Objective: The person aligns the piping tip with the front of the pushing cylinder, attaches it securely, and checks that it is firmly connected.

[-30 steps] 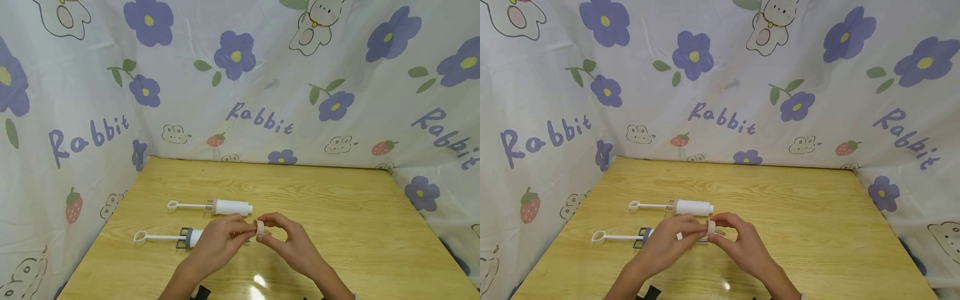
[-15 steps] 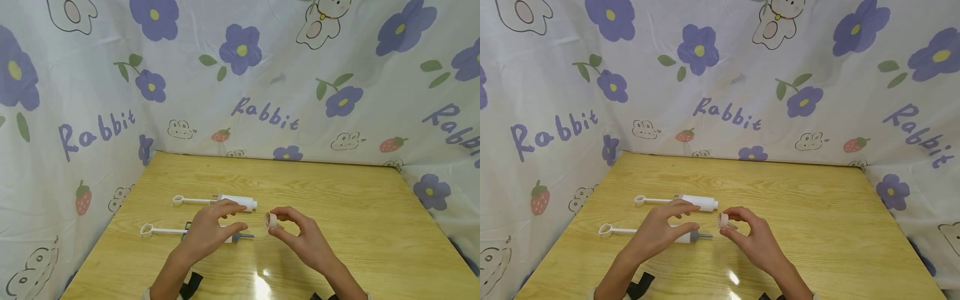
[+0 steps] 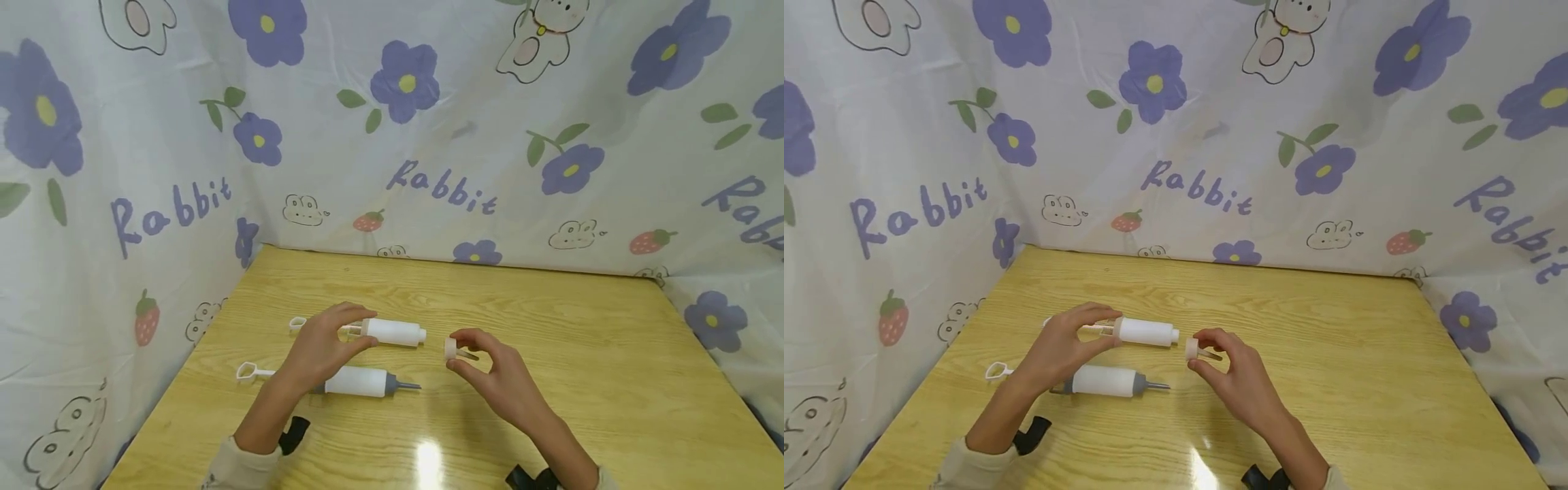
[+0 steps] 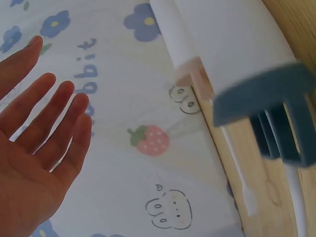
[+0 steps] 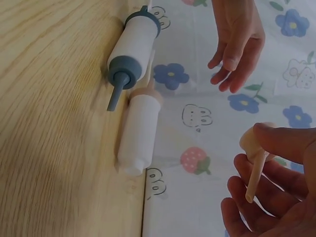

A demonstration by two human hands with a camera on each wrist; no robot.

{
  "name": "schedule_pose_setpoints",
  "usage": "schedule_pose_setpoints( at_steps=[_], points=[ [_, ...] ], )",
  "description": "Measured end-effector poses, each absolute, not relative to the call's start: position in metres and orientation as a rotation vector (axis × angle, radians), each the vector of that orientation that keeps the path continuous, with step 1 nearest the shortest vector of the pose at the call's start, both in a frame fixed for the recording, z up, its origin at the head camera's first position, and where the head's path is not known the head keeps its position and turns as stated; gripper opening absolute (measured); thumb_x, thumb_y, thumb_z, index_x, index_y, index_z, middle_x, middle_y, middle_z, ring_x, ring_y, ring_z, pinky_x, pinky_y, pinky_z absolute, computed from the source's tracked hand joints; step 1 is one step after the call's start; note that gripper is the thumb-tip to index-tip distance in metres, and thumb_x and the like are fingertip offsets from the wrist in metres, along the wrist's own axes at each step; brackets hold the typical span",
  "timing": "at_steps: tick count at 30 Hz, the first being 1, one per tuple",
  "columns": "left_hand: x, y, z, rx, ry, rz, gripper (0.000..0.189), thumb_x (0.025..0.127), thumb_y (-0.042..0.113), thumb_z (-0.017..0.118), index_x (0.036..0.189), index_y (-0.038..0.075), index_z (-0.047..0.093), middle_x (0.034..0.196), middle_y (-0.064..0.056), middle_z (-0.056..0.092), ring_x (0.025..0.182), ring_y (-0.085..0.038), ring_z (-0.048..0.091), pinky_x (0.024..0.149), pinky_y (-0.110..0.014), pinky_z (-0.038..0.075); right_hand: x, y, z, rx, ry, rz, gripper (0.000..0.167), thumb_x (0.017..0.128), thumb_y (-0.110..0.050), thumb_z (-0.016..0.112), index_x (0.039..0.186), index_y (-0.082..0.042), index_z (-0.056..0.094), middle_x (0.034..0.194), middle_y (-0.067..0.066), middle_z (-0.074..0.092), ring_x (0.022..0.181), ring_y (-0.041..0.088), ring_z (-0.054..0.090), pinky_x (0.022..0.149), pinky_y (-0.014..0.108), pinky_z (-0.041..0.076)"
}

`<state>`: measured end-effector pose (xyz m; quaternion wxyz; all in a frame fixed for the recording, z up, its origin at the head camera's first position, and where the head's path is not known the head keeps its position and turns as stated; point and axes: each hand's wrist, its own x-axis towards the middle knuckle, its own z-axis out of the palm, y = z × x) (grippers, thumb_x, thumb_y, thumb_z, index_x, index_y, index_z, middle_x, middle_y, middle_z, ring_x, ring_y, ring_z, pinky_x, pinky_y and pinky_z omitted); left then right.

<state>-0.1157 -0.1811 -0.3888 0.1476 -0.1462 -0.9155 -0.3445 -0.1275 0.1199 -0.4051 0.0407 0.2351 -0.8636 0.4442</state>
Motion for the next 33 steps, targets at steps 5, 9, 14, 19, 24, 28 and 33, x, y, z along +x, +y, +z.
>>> schedule_pose_setpoints(
  at_steps=[5,9,14,19,24,28,33],
  points=[
    [-0.132,-0.191,-0.393,-0.39,-2.71,-0.926,0.046,0.087,0.028,0.083,0.13,0.013,0.072,0.135,-0.008,0.069,0.129,-0.035,0.063,0.103,-0.056,0.054,-0.139,0.116,-0.41,0.719,-2.649,1.341,0.039,0.093,-0.027,0.078,0.129,-0.017,0.068,0.127,-0.001,0.072,0.118,0.024,0.068,0.1,0.049,0.057],
    [-0.144,-0.197,-0.397,-0.371,-2.784,-0.844,0.048,0.088,0.03,0.082,0.131,0.013,0.071,0.139,-0.01,0.067,0.131,-0.036,0.061,0.106,-0.056,0.052,-0.145,0.115,-0.413,0.705,-2.655,1.379,0.039,0.094,-0.027,0.077,0.13,-0.018,0.068,0.129,0.002,0.071,0.119,0.029,0.067,0.1,0.054,0.056],
    [-0.156,-0.2,-0.404,-0.364,-2.871,-0.783,0.049,0.089,0.032,0.081,0.133,0.013,0.07,0.142,-0.01,0.065,0.134,-0.035,0.06,0.109,-0.054,0.05,-0.148,0.111,-0.415,0.685,-2.677,1.428,0.041,0.093,-0.027,0.077,0.132,-0.016,0.067,0.13,0.004,0.071,0.122,0.033,0.066,0.101,0.058,0.054],
    [-0.166,-0.201,-0.408,-0.356,-2.951,-0.784,0.05,0.091,0.032,0.079,0.135,0.012,0.068,0.144,-0.01,0.063,0.136,-0.035,0.058,0.111,-0.055,0.049,-0.151,0.107,-0.415,0.689,-2.678,1.437,0.041,0.093,-0.026,0.078,0.131,-0.015,0.067,0.133,0.005,0.07,0.123,0.033,0.066,0.103,0.059,0.054],
    [-0.174,-0.203,-0.411,-0.321,-3.027,-0.716,0.053,0.09,0.032,0.081,0.137,0.014,0.067,0.146,-0.01,0.062,0.137,-0.035,0.057,0.11,-0.055,0.049,-0.154,0.104,-0.414,0.685,-2.686,1.414,0.038,0.094,-0.025,0.077,0.13,-0.018,0.068,0.133,0.005,0.07,0.124,0.033,0.066,0.101,0.06,0.054],
    [-0.181,-0.205,-0.415,-0.303,-3.068,-0.646,0.055,0.088,0.034,0.082,0.138,0.015,0.067,0.146,-0.008,0.063,0.135,-0.034,0.058,0.109,-0.054,0.05,-0.156,0.102,-0.415,0.702,-2.691,1.402,0.038,0.094,-0.025,0.076,0.131,-0.017,0.067,0.132,0.007,0.07,0.124,0.034,0.065,0.099,0.059,0.056],
    [-0.187,-0.209,-0.42,-0.276,-3.109,-0.606,0.058,0.087,0.035,0.083,0.139,0.014,0.066,0.144,-0.008,0.064,0.133,-0.034,0.06,0.109,-0.054,0.05,-0.158,0.099,-0.417,0.705,-2.7,1.416,0.039,0.095,-0.026,0.076,0.132,-0.016,0.067,0.133,0.007,0.07,0.125,0.034,0.065,0.099,0.06,0.056]
  ],
)
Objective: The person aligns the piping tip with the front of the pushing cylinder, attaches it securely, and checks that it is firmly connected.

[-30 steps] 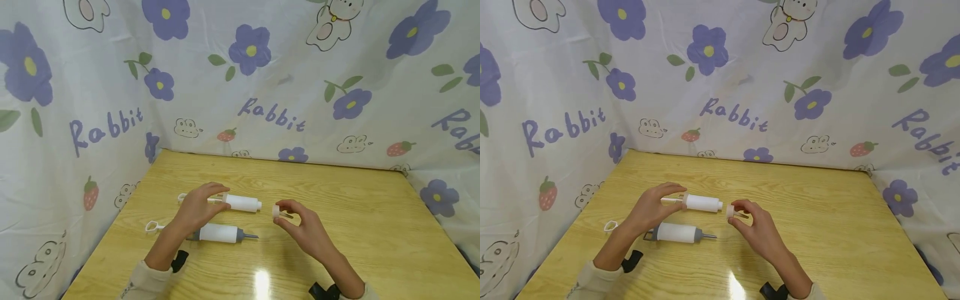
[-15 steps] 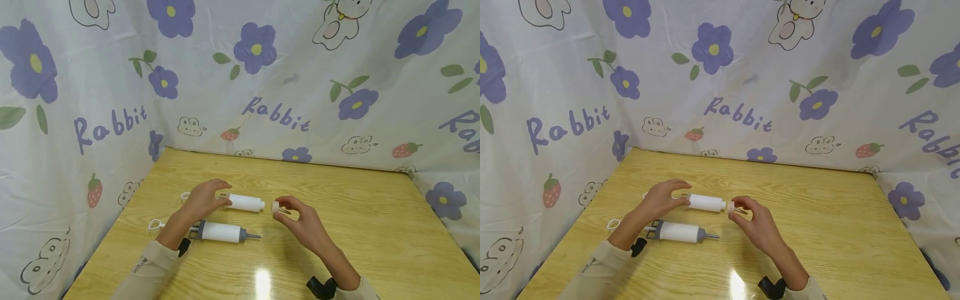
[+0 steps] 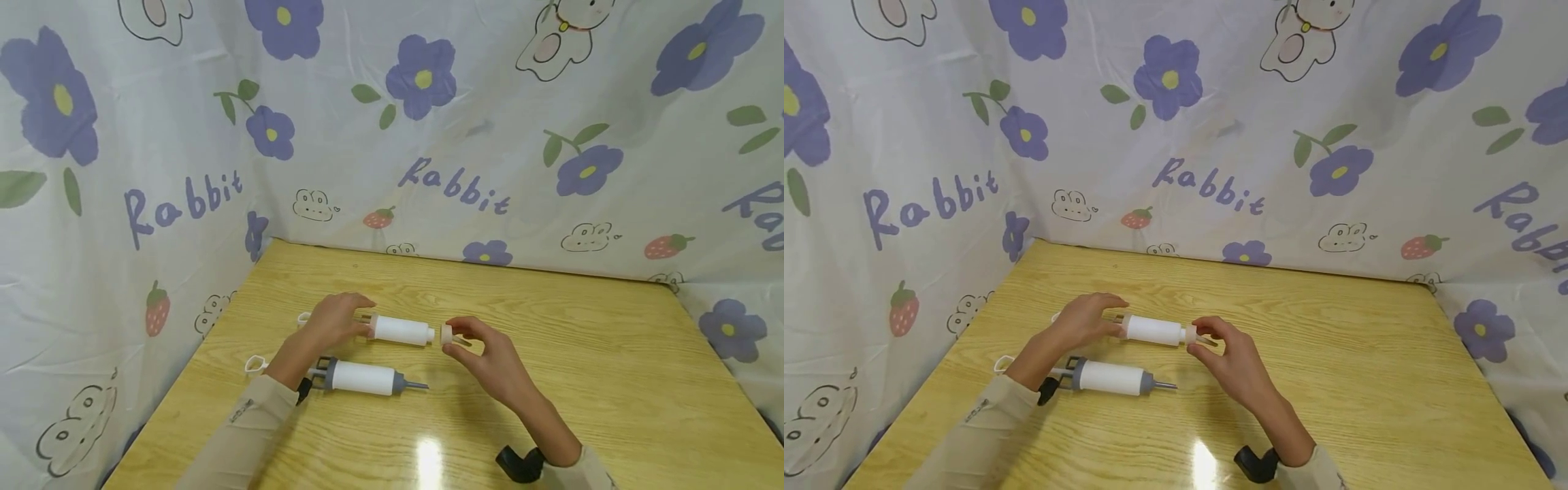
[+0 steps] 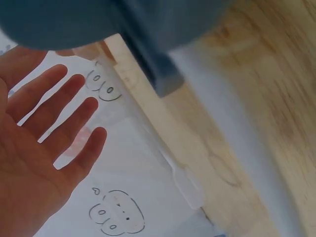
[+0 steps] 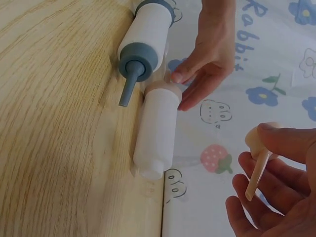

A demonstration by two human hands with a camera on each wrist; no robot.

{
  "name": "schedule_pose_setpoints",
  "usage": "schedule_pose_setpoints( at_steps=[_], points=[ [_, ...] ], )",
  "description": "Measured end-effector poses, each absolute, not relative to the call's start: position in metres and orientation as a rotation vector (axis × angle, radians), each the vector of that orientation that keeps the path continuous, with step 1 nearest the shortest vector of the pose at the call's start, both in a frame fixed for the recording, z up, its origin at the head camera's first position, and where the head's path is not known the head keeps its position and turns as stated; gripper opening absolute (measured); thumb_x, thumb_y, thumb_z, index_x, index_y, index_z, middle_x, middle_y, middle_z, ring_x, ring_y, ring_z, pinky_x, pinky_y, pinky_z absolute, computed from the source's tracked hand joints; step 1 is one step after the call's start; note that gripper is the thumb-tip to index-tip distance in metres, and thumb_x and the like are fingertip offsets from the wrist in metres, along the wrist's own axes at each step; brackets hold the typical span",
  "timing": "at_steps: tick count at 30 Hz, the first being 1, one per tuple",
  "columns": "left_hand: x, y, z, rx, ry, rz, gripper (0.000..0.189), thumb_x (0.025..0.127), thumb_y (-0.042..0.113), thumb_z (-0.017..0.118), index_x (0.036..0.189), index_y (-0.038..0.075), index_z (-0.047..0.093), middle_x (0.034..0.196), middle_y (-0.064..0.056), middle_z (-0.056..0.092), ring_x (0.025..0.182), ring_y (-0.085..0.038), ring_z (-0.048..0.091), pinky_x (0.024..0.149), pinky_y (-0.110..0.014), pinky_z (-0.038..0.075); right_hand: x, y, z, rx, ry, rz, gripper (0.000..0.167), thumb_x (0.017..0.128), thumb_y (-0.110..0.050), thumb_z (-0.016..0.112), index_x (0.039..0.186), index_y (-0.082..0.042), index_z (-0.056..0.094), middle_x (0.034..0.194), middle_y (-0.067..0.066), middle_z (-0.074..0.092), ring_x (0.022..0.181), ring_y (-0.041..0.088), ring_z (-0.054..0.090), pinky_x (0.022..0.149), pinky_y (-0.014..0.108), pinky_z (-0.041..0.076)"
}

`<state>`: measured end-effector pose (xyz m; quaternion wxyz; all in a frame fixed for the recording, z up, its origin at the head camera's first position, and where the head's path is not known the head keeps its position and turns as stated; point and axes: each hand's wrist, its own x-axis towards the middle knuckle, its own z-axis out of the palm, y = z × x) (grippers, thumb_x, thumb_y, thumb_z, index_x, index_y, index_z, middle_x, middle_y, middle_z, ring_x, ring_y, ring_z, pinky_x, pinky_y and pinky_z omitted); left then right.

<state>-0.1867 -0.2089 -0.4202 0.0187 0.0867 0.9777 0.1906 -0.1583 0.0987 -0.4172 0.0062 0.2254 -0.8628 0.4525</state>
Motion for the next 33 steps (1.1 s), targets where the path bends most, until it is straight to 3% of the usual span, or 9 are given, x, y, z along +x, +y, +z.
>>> schedule_pose_setpoints(
  at_steps=[14,23,33],
  points=[
    [-0.195,-0.209,-0.425,0.298,2.972,0.489,0.058,0.086,0.038,0.083,0.139,0.017,0.066,0.138,-0.006,0.069,0.129,-0.034,0.063,0.121,-0.063,0.032,-0.157,0.097,-0.414,0.708,-2.709,1.417,0.039,0.096,-0.028,0.075,0.133,-0.018,0.067,0.135,0.007,0.069,0.126,0.034,0.064,0.1,0.061,0.054],
    [-0.193,-0.205,-0.422,0.326,2.901,0.466,0.058,0.086,0.034,0.085,0.139,0.018,0.066,0.126,-0.003,0.072,0.122,-0.029,0.064,0.12,-0.064,0.03,-0.155,0.097,-0.415,0.69,-2.719,1.436,0.039,0.095,-0.027,0.076,0.132,-0.018,0.067,0.132,0.005,0.07,0.126,0.034,0.064,0.1,0.06,0.055],
    [-0.177,-0.208,-0.412,0.375,2.995,0.485,0.05,0.09,0.033,0.079,0.136,0.017,0.068,0.13,-0.008,0.067,0.12,-0.03,0.063,0.116,-0.061,0.037,-0.143,0.106,-0.409,0.714,-2.678,1.396,0.039,0.095,-0.035,0.075,0.131,-0.022,0.067,0.133,0.002,0.07,0.124,0.028,0.066,0.1,0.059,0.054]
  ],
)
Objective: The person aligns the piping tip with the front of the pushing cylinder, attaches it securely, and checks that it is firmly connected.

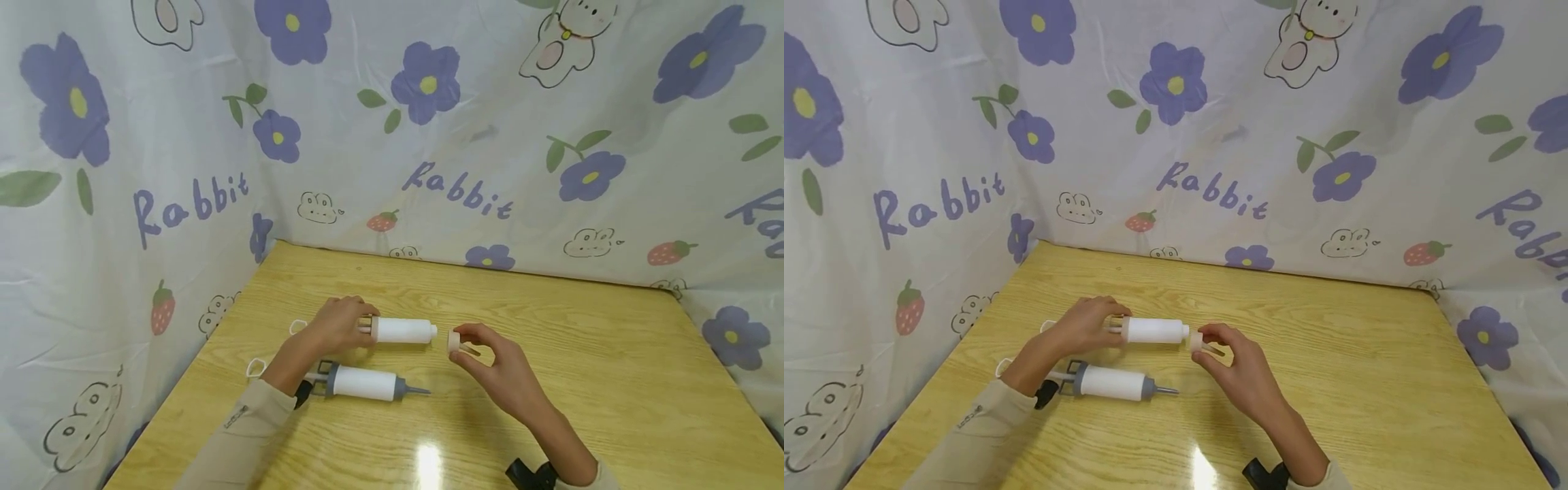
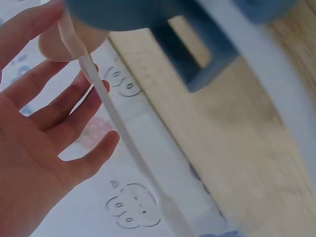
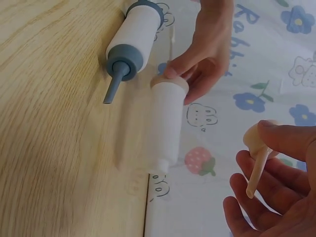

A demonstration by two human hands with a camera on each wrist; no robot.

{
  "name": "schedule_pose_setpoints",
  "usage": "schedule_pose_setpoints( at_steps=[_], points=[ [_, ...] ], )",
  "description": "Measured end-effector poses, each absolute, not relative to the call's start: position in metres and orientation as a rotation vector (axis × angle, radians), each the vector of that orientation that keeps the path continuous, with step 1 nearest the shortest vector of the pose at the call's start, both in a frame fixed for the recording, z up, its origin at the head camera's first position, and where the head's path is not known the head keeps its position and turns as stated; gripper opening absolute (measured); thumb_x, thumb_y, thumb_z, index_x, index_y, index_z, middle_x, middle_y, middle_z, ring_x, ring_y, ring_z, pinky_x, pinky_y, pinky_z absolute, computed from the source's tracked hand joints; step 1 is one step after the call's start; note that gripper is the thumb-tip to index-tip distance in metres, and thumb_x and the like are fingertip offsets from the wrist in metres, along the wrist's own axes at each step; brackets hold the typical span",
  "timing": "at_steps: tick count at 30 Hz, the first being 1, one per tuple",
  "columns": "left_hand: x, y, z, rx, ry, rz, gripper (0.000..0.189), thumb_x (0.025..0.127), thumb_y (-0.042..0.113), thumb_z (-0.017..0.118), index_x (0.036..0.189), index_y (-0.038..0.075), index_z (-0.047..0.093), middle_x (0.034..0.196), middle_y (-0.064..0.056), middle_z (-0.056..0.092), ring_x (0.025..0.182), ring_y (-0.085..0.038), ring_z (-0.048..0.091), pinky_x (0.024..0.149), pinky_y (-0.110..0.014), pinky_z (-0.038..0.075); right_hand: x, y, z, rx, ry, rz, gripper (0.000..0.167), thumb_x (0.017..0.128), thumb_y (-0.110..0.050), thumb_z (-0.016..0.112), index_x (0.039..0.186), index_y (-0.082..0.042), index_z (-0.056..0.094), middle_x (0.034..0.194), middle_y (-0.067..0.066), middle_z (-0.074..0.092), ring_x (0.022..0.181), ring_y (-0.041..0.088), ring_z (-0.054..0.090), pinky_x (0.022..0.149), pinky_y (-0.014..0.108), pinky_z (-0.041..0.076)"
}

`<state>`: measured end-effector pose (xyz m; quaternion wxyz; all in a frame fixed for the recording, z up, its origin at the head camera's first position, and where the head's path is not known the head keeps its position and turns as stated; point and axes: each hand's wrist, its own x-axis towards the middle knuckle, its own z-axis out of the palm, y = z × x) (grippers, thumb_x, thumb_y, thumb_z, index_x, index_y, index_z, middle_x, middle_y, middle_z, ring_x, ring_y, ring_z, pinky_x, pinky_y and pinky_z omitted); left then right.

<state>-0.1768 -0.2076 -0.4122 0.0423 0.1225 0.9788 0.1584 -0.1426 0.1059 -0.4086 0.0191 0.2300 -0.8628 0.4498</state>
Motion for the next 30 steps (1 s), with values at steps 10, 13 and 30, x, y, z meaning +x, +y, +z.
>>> schedule_pose_setpoints(
  at_steps=[10,13,30],
  points=[
    [-0.151,-0.203,-0.399,0.481,3.102,0.624,0.05,0.089,0.032,0.077,0.136,0.016,0.067,0.132,-0.009,0.066,0.122,-0.035,0.062,0.112,-0.06,0.042,-0.132,0.116,-0.404,0.644,-2.684,1.422,0.041,0.094,-0.037,0.076,0.132,-0.021,0.068,0.134,0.001,0.07,0.124,0.026,0.066,0.094,0.054,0.058],
    [-0.142,-0.201,-0.396,0.512,3.139,0.684,0.049,0.088,0.031,0.078,0.134,0.015,0.068,0.129,-0.008,0.067,0.119,-0.034,0.064,0.111,-0.06,0.043,-0.13,0.119,-0.404,0.644,-2.675,1.403,0.041,0.094,-0.036,0.076,0.132,-0.02,0.068,0.134,0.001,0.07,0.123,0.026,0.066,0.096,0.055,0.057],
    [-0.101,-0.195,-0.379,0.675,3.3,0.828,0.043,0.084,0.028,0.08,0.126,0.019,0.073,0.117,-0.001,0.069,0.117,-0.031,0.063,0.107,-0.058,0.049,-0.117,0.128,-0.397,0.65,-2.633,1.265,0.039,0.094,-0.033,0.076,0.131,-0.021,0.069,0.128,-0.007,0.071,0.119,0.018,0.068,0.097,0.048,0.058]
  ],
)
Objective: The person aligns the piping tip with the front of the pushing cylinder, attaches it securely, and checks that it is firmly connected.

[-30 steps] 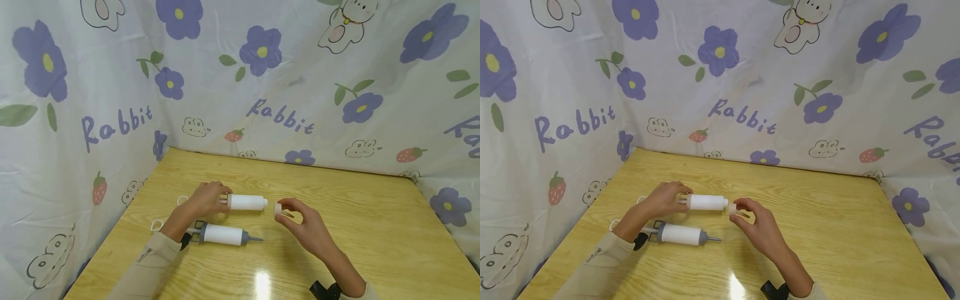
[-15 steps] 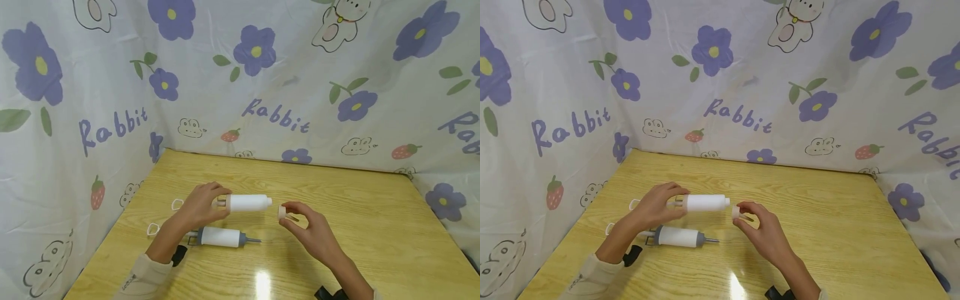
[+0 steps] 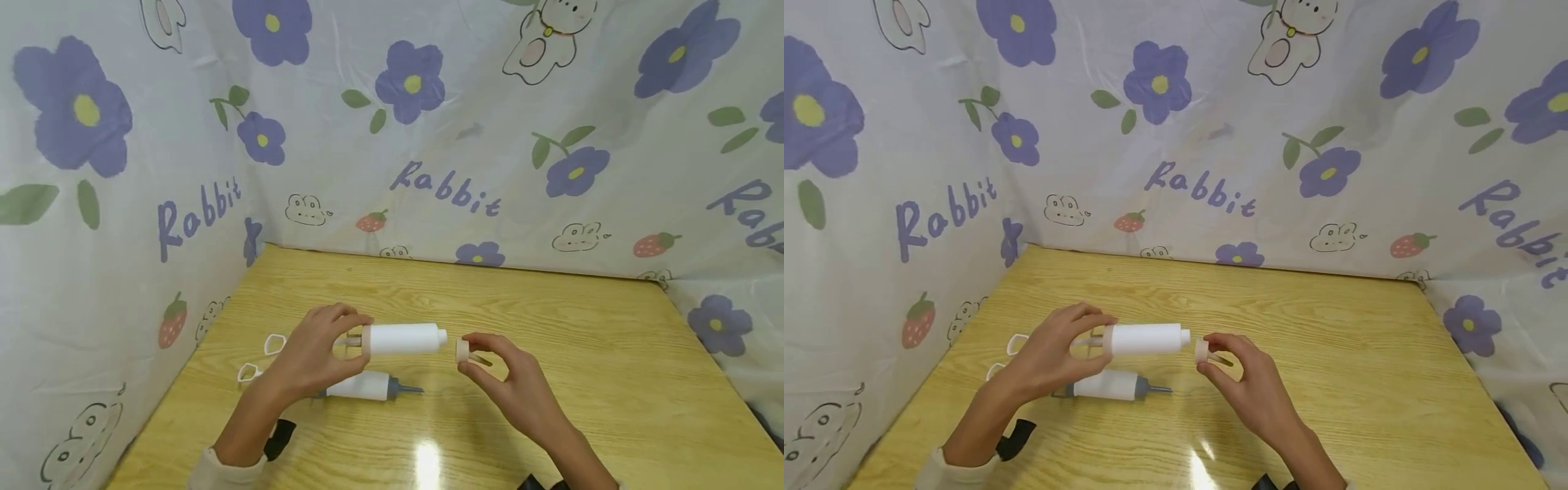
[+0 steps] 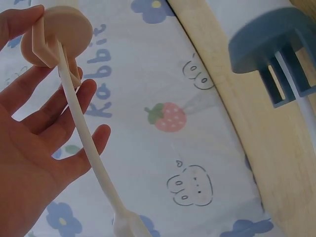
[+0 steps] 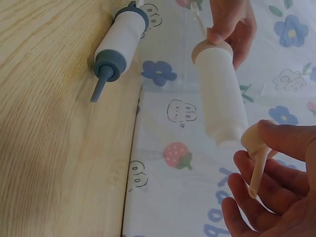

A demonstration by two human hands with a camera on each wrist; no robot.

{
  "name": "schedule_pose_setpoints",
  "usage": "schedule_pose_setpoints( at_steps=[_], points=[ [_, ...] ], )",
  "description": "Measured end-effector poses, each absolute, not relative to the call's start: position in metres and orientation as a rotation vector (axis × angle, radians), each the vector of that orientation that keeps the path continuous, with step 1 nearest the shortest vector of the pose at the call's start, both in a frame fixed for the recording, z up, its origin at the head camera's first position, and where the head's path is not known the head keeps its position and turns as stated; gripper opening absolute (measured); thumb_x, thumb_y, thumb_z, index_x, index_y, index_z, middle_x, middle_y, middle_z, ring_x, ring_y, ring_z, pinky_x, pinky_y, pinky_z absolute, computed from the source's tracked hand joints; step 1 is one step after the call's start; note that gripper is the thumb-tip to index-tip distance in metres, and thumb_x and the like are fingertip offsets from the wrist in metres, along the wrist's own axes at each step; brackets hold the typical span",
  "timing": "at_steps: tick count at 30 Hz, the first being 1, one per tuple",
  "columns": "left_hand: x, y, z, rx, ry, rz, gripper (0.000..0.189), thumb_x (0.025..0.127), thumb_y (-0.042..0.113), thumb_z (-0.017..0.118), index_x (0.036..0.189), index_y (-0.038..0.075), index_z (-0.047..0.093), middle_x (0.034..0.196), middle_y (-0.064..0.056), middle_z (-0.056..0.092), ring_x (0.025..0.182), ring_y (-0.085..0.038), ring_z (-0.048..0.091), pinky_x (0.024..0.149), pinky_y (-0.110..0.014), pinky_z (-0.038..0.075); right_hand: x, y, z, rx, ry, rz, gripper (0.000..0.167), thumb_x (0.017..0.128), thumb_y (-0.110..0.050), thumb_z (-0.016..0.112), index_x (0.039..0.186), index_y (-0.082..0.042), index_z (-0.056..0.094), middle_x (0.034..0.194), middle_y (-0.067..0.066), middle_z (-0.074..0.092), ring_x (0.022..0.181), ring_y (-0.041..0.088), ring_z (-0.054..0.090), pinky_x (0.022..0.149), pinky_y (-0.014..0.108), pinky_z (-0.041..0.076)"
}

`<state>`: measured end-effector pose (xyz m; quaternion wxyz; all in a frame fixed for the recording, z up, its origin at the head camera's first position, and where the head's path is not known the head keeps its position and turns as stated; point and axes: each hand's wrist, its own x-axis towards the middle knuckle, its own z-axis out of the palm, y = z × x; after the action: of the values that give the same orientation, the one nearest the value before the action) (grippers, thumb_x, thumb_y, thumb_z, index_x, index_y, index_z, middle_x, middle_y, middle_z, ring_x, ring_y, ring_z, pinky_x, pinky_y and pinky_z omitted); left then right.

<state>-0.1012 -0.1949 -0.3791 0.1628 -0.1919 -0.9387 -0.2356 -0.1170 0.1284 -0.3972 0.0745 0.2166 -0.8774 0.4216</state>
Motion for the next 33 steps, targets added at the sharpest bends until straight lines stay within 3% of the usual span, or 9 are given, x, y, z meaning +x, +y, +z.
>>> schedule_pose_setpoints(
  at_steps=[18,26,33],
  points=[
    [-0.089,-0.171,-0.362,-0.551,-2.623,-0.685,0.047,0.079,0.028,0.087,0.124,0.023,0.073,0.119,0.002,0.067,0.116,-0.028,0.061,0.102,-0.056,0.049,-0.124,0.151,-0.387,0.704,-2.578,1.251,0.035,0.093,-0.029,0.078,0.127,-0.024,0.071,0.123,-0.011,0.072,0.113,0.012,0.069,0.091,0.04,0.06],
    [-0.075,-0.162,-0.369,-0.571,-2.58,-0.661,0.048,0.079,0.024,0.086,0.125,0.026,0.073,0.12,0.003,0.068,0.117,-0.027,0.062,0.1,-0.056,0.05,-0.116,0.156,-0.397,0.75,-2.536,1.248,0.036,0.092,-0.027,0.079,0.127,-0.023,0.071,0.122,-0.011,0.072,0.112,0.012,0.069,0.091,0.042,0.061],
    [-0.063,-0.156,-0.376,-0.576,-2.577,-0.66,0.049,0.079,0.027,0.087,0.126,0.026,0.072,0.12,0.004,0.067,0.118,-0.027,0.061,0.101,-0.056,0.05,-0.11,0.16,-0.404,0.753,-2.545,1.25,0.036,0.093,-0.029,0.078,0.128,-0.023,0.071,0.124,-0.011,0.071,0.114,0.014,0.069,0.092,0.037,0.06]
  ],
)
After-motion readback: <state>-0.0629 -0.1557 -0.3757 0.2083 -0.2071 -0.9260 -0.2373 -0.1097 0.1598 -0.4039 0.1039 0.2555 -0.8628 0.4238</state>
